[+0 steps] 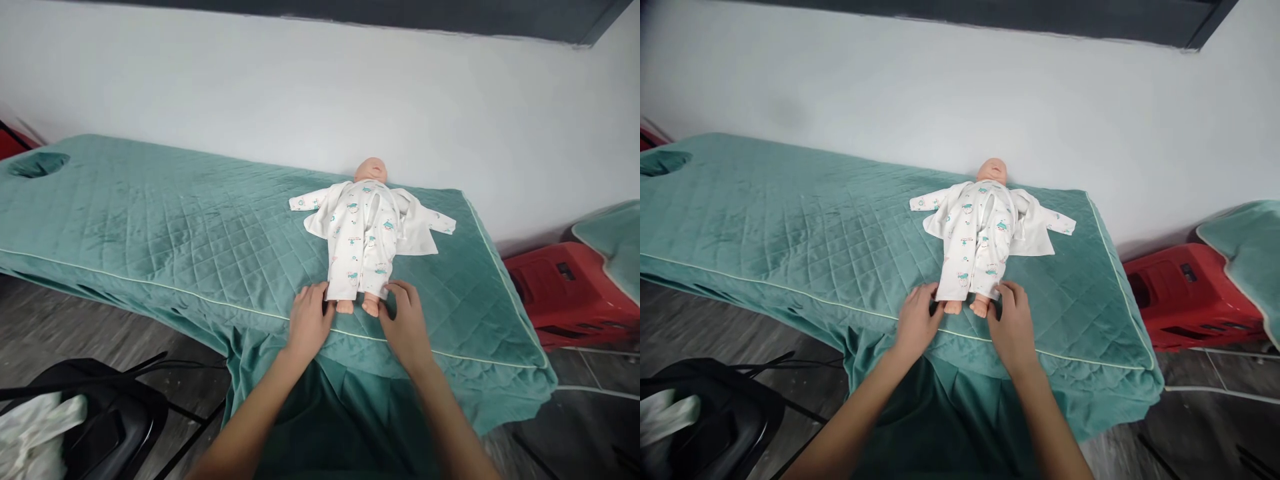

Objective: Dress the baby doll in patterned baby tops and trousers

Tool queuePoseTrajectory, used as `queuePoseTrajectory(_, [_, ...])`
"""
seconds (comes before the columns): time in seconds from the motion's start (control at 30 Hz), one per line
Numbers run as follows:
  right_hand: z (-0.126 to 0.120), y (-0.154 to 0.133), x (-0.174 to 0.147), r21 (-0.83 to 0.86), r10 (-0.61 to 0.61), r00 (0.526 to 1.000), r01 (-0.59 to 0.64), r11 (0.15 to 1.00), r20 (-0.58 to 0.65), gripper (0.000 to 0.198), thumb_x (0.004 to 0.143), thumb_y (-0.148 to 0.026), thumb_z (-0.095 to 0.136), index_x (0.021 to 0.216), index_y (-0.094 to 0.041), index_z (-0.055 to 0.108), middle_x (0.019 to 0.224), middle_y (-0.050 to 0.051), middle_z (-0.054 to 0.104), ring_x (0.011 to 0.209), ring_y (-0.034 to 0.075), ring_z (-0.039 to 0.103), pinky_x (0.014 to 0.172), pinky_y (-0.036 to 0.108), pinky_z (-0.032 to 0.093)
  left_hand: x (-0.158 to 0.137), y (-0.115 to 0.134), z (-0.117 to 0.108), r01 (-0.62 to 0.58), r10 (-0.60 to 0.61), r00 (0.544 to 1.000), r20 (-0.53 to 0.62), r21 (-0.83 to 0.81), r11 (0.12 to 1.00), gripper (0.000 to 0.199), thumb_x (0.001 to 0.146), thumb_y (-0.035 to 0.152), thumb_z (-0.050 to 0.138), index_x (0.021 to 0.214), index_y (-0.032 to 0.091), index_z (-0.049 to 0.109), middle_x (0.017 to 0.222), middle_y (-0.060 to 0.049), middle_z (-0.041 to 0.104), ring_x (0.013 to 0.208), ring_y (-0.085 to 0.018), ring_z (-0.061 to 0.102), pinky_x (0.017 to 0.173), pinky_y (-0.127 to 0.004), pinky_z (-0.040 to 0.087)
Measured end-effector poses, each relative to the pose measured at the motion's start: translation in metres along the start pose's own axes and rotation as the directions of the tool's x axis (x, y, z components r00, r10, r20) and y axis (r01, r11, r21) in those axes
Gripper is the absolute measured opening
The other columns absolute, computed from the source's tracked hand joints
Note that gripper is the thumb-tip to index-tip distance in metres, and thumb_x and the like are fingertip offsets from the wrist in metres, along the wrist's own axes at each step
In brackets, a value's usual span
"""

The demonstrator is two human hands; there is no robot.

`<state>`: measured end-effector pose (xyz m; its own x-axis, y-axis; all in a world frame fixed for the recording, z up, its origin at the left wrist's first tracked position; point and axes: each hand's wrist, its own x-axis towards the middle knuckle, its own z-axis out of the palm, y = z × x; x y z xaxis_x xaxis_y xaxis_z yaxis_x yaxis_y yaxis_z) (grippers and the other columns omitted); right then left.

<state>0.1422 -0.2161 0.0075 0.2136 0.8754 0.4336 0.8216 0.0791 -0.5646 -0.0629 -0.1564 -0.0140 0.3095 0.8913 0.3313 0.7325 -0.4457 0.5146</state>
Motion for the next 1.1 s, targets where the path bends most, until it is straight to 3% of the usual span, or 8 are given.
queuePoseTrajectory(0.07, [0.007,0.005,-0.001,0.007,0.018,1.0,-0.018,1.0,-0.009,0.026,0.089,-0.019,0.053,0.114,-0.024,0.057,0.114,0.013,0.059,0.105,0.03,0.06,0.09,0.051,0.055,-0.002,0.002,-0.003,0.012,-0.012,1.0,-0.008,-0.046,0.999,0.027,0.09,0.014,0.053,0.116,0.021,0.055,0.097,-0.006,0.066,0.09,-0.025,0.062,0.079,-0.039,0.05])
queuePoseTrajectory(0.17, [0.014,0.011,0.0,0.001,0.014,1.0,-0.014,1.0,0.001,0.016,0.09,-0.021,0.051,0.104,-0.025,0.058,0.102,0.01,0.063,0.097,0.03,0.061,0.085,0.05,0.055,-0.005,0.011,-0.014,0.004,-0.027,0.99,-0.142,-0.163,0.987,0.035,0.087,0.006,0.048,0.116,0.023,0.056,0.105,-0.007,0.064,0.098,-0.023,0.061,0.083,-0.038,0.052])
queuePoseTrajectory(0.27, [0.016,0.014,0.002,0.0,-0.005,1.0,0.005,1.0,-0.019,0.012,0.092,-0.021,0.05,0.1,-0.024,0.059,0.099,0.009,0.065,0.096,0.029,0.061,0.084,0.048,0.053,-0.003,0.027,-0.024,-0.136,0.104,0.972,-0.209,-0.148,0.98,0.033,0.091,0.009,0.049,0.119,0.024,0.057,0.115,-0.008,0.063,0.109,-0.024,0.058,0.094,-0.041,0.05])
queuePoseTrajectory(0.43, [0.003,0.004,0.004,0.172,-0.151,0.983,0.169,0.971,-0.108,0.011,0.094,-0.019,0.053,0.101,-0.026,0.058,0.096,0.005,0.064,0.089,0.023,0.063,0.079,0.04,0.054,0.019,0.054,-0.029,-0.25,0.252,0.968,-0.002,-0.125,0.96,0.023,0.096,0.025,0.055,0.118,0.024,0.058,0.126,-0.009,0.062,0.128,-0.027,0.05,0.103,-0.045,0.046])
queuePoseTrajectory(0.7, [-0.026,-0.017,0.008,0.231,-0.23,0.961,0.261,0.937,-0.155,0.021,0.091,-0.008,0.061,0.107,-0.022,0.061,0.095,0.003,0.064,0.088,0.017,0.062,0.076,0.032,0.052,0.043,0.084,-0.026,-0.062,0.078,0.978,0.194,-0.087,0.994,0.012,0.089,0.026,0.063,0.099,0.022,0.063,0.104,-0.003,0.068,0.102,-0.024,0.062,0.089,-0.04,0.048])
queuePoseTrajectory(0.9, [-0.022,-0.013,0.003,0.145,-0.285,0.949,0.303,0.942,-0.131,0.024,0.091,-0.007,0.062,0.11,-0.021,0.061,0.098,0.005,0.064,0.09,0.017,0.061,0.079,0.032,0.052,0.049,0.078,-0.026,0.019,0.013,0.976,0.216,-0.146,0.989,0.013,0.088,0.017,0.059,0.099,0.023,0.065,0.097,0.0,0.072,0.088,-0.02,0.066,0.076,-0.032,0.046])
queuePoseTrajectory(1.0, [-0.01,-0.006,-0.003,0.057,-0.237,0.963,0.246,0.968,-0.127,0.02,0.091,-0.011,0.062,0.11,-0.02,0.06,0.101,0.006,0.063,0.094,0.019,0.061,0.081,0.034,0.052,0.045,0.071,-0.025,0.014,0.023,0.979,0.202,-0.18,0.984,0.017,0.091,0.015,0.055,0.102,0.023,0.065,0.098,0.001,0.073,0.086,-0.018,0.066,0.075,-0.031,0.046])
queuePoseTrajectory(1.1, [0.004,0.001,-0.01,0.048,-0.056,0.997,0.058,0.997,-0.057,0.013,0.094,-0.02,0.061,0.107,-0.019,0.059,0.099,0.006,0.063,0.09,0.019,0.061,0.075,0.032,0.052,0.039,0.066,-0.023,-0.032,0.061,0.982,0.177,-0.163,0.986,0.017,0.091,0.014,0.055,0.103,0.022,0.065,0.098,0.0,0.074,0.087,-0.019,0.067,0.076,-0.031,0.047])
